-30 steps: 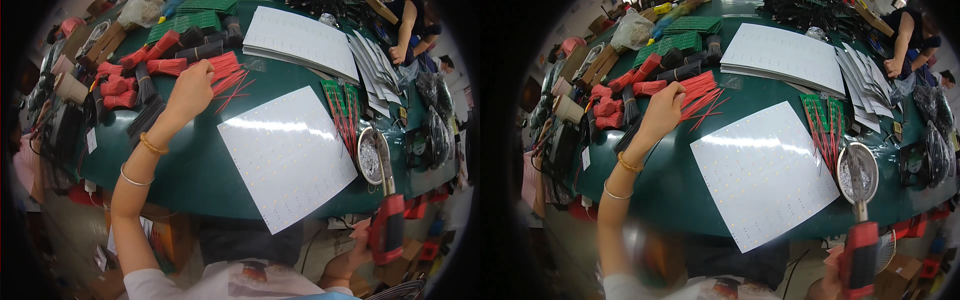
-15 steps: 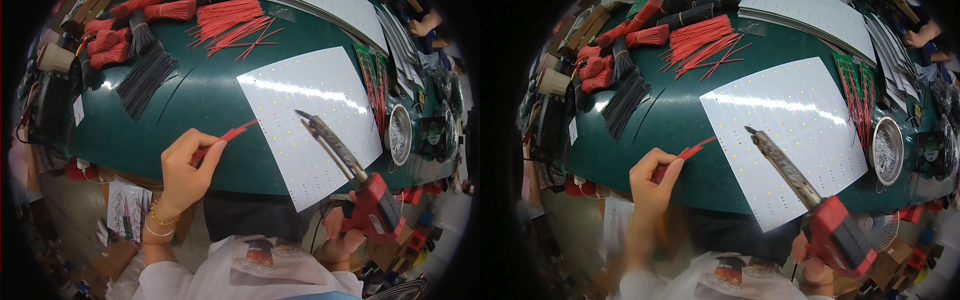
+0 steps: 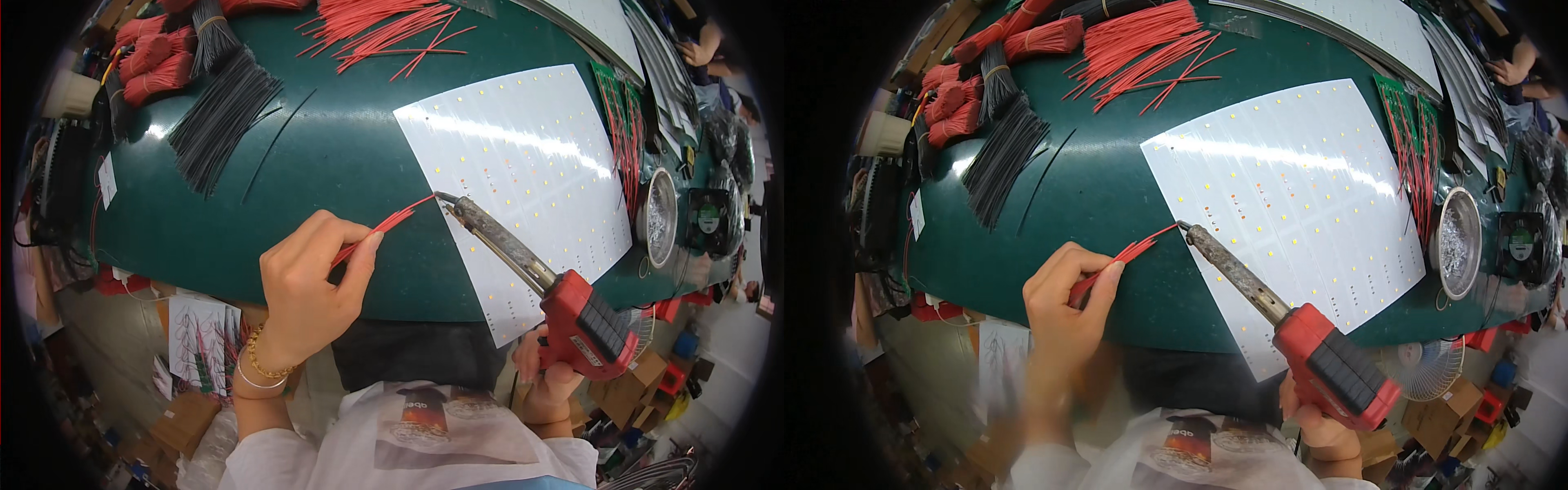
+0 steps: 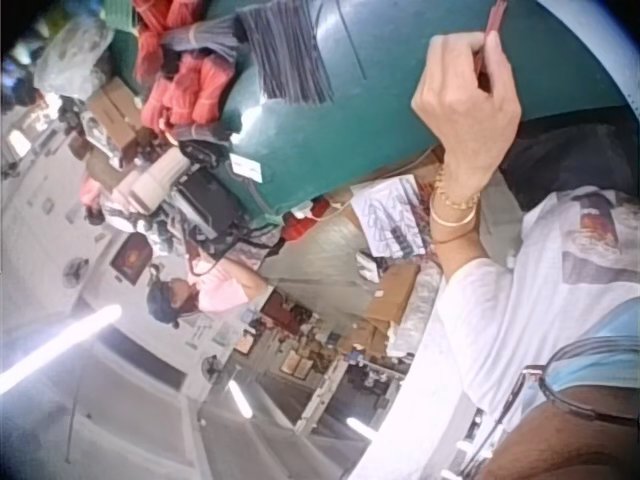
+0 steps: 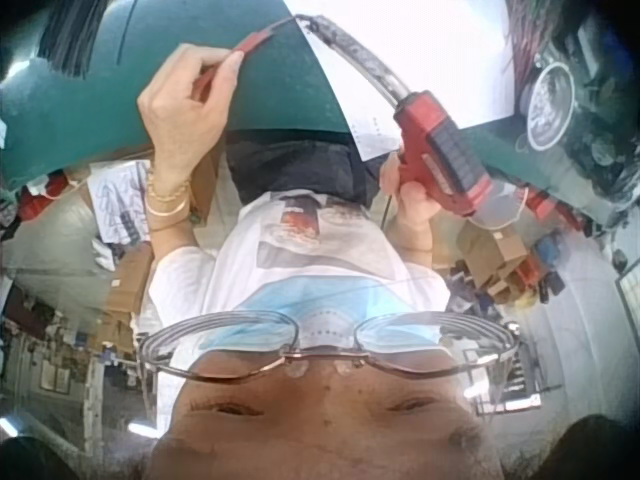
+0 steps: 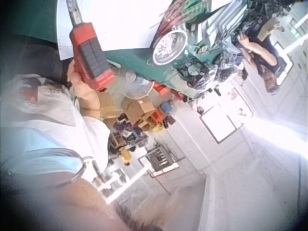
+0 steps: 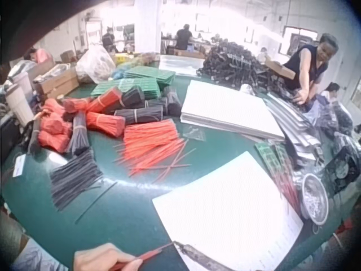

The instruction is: The person solders wires onto an LED board using a soldering iron, attaches wires from small circuit boards to the panel, and then replaces it with a new board to solder additional wires.

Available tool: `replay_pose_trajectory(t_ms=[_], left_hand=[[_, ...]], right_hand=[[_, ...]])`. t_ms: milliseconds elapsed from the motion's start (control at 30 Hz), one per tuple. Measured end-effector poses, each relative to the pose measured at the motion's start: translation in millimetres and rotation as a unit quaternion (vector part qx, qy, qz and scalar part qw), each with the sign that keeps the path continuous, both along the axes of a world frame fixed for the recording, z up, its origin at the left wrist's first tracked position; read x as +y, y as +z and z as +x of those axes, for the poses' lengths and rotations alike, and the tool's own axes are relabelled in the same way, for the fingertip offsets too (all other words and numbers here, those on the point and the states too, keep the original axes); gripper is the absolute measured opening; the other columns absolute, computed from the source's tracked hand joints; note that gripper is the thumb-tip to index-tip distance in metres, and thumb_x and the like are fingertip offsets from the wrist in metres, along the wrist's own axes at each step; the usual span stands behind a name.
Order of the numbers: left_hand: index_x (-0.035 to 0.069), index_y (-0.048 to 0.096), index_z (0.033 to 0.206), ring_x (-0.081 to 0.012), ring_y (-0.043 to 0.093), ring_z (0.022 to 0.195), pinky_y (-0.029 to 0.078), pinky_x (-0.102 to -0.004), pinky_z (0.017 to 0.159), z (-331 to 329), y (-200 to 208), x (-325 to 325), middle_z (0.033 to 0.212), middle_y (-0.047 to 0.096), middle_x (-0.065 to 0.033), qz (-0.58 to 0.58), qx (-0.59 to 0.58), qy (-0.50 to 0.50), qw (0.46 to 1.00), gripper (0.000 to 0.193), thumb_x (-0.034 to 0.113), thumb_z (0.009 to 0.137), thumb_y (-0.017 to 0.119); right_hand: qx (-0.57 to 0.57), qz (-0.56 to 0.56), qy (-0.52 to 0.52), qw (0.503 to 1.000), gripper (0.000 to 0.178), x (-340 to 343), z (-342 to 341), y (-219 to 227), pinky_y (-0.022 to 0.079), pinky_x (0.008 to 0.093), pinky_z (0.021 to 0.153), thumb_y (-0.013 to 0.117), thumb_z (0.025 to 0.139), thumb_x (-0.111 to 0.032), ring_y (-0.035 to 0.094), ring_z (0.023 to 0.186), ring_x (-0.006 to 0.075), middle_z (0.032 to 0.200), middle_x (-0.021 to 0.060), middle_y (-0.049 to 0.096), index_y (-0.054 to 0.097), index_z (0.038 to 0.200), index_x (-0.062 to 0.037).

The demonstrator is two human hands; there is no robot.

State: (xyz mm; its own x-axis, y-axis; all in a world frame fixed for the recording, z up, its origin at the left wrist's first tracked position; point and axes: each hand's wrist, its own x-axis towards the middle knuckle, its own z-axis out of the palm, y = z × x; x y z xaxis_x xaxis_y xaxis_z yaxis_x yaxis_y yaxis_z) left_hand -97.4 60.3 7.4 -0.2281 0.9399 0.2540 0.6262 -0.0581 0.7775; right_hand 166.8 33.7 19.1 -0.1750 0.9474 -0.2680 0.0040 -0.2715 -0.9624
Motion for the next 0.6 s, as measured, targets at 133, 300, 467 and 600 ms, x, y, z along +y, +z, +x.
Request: replay_pose_trajectory(t_ms=[133, 300, 467, 600], left_hand=[[0.002, 0.057, 0.069, -0.0154, 0.049, 0.045, 0.035, -0.0249, 0.042, -1, -3, 1, 0.059, 0.052, -0.005, 0.021, 0.019, -0.003, 1.0, 0.009, -0.001, 0.072, 0.065], [0.002, 0.057, 0.07, -0.016, 0.049, 0.045, 0.036, -0.0252, 0.042, 0, -3, 1, 0.059, 0.052, -0.0051, 0.018, 0.028, -0.003, 0.999, 0.009, -0.001, 0.072, 0.065], [-0.003, 0.056, 0.071, -0.013, 0.045, 0.051, 0.033, -0.024, 0.046, 3, -1, 1, 0.061, 0.05, -0.0068, -0.002, 0.009, 0.003, 1.0, 0.008, -0.004, 0.074, 0.063], [-0.002, 0.056, 0.071, -0.0126, 0.044, 0.051, 0.033, -0.0237, 0.047, 3, 0, 0, 0.061, 0.051, -0.0064, 0.004, 0.014, 0.005, 1.0, 0.008, -0.004, 0.074, 0.063]], right_hand=[[-0.022, 0.034, 0.032, 0.999, 0.076, 0, 6, -6, 0.034, 0.0244, 0.041, 0.063, 0.07, -0.06, 0.041, 0.04, 0.0093, 0.05, -0.0011, 0.043, 0.045, 0.11, 0.0021], [0.033, 0.034, -0.009, 0.999, 0.076, -1, 2, -4, 0.032, 0.0236, 0.041, 0.064, 0.071, -0.057, 0.04, 0.039, 0.0086, 0.049, -0.0012, 0.043, 0.044, 0.113, 0.0028], [0.022, 0.027, -0.001, 0.999, 0.075, -3, 3, -5, 0.032, 0.0232, 0.041, 0.064, 0.072, -0.056, 0.04, 0.039, 0.0085, 0.048, -0.001, 0.043, 0.044, 0.114, 0.0034], [0.008, 0.033, 0.011, 0.999, 0.074, -3, 10, -9, 0.035, 0.0232, 0.043, 0.066, 0.073, -0.053, 0.043, 0.043, 0.008, 0.052, -0.0012, 0.045, 0.046, 0.114, 0.0048]])
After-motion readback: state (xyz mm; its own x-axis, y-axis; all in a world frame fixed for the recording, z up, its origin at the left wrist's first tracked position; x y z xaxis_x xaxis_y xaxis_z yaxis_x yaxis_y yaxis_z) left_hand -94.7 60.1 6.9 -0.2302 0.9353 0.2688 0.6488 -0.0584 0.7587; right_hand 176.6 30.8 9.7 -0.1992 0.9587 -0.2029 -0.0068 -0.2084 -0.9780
